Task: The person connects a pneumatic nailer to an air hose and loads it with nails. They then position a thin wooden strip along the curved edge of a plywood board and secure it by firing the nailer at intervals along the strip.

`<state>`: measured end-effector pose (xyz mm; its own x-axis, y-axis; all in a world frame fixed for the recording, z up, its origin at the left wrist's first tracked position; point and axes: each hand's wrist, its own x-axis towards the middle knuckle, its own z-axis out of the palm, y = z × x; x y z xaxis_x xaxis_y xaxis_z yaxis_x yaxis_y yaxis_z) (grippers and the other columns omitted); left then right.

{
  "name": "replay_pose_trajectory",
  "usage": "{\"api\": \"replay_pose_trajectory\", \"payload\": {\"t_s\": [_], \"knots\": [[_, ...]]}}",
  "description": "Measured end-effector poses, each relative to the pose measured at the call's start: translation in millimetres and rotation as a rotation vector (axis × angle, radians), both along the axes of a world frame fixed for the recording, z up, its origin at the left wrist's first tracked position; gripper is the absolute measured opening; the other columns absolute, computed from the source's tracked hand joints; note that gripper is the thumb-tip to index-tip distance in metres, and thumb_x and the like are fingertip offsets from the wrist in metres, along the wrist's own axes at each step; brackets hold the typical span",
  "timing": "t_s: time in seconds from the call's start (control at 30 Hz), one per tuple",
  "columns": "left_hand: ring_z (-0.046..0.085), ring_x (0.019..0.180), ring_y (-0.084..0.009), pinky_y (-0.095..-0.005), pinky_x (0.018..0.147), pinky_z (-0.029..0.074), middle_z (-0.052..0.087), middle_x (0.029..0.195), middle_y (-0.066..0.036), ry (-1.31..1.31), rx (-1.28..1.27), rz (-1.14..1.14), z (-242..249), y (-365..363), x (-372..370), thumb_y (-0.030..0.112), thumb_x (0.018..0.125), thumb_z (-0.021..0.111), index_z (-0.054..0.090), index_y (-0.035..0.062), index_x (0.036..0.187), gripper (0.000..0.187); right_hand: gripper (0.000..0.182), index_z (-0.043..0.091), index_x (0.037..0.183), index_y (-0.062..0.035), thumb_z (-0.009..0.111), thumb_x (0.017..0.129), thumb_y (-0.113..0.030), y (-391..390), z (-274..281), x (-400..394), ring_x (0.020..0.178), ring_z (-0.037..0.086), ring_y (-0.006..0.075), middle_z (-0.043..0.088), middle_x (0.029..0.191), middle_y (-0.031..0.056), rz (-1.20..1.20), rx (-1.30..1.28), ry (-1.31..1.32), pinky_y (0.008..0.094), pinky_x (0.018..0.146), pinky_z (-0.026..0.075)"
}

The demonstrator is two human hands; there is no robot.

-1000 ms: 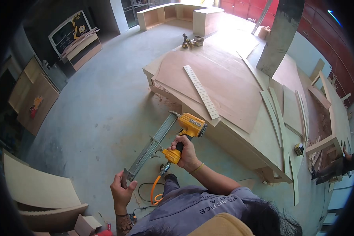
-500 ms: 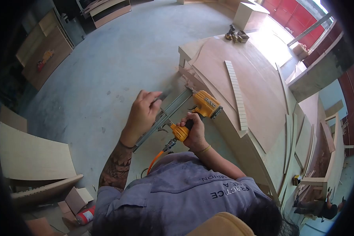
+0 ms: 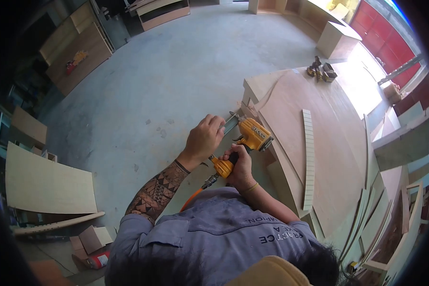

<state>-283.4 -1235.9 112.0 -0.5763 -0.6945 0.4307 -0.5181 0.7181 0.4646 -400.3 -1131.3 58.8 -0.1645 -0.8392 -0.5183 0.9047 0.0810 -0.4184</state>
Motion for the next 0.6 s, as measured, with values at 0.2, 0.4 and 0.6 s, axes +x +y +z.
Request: {"api": "replay_pose_trajectory", "payload": {"t_s": [0.2,0.4,0.6], "knots": [[0.071,0.096,-0.0352,-0.0463,0.077,0.060,0.066,0.106,-0.012,-0.055,0.078,0.129,2.7,-86.2,-35.0,0.013,0.097,0.067,0.061,0.0076,0.111,0.016,0.016,0.057,0.103,-0.0054,0.063,0.094,-0.016,-95.7,8.8,-45.0,0.067,0.062,0.0212,0.061,0.079,0.0088,0.087,0.002,-0.030,0.0403,0.070,0.057],[0.070,0.096,-0.0356,-0.0462,0.078,0.060,0.067,0.102,-0.011,-0.057,0.040,0.251,-21.2,-140.2,-56.4,0.016,0.095,0.068,0.064,0.0094,0.108,0.015,0.018,0.059,0.089,-0.0057,0.065,0.096,-0.022,-161.1,-26.5,-72.5,0.066,0.060,0.0207,0.060,0.076,0.0077,0.226,-0.006,-0.076,0.0402,0.070,0.056],[0.068,0.094,-0.0349,-0.0451,0.081,0.059,0.065,0.096,-0.013,0.002,0.105,0.328,-102.0,-216.5,-63.6,0.023,0.096,0.073,0.066,0.0061,0.096,0.018,0.019,0.055,0.082,-0.0156,0.060,0.093,-0.031,-241.2,-56.0,-88.5,0.068,0.059,0.0211,0.053,0.074,0.0006,0.365,0.057,-0.023,0.0456,0.060,0.057]]}}
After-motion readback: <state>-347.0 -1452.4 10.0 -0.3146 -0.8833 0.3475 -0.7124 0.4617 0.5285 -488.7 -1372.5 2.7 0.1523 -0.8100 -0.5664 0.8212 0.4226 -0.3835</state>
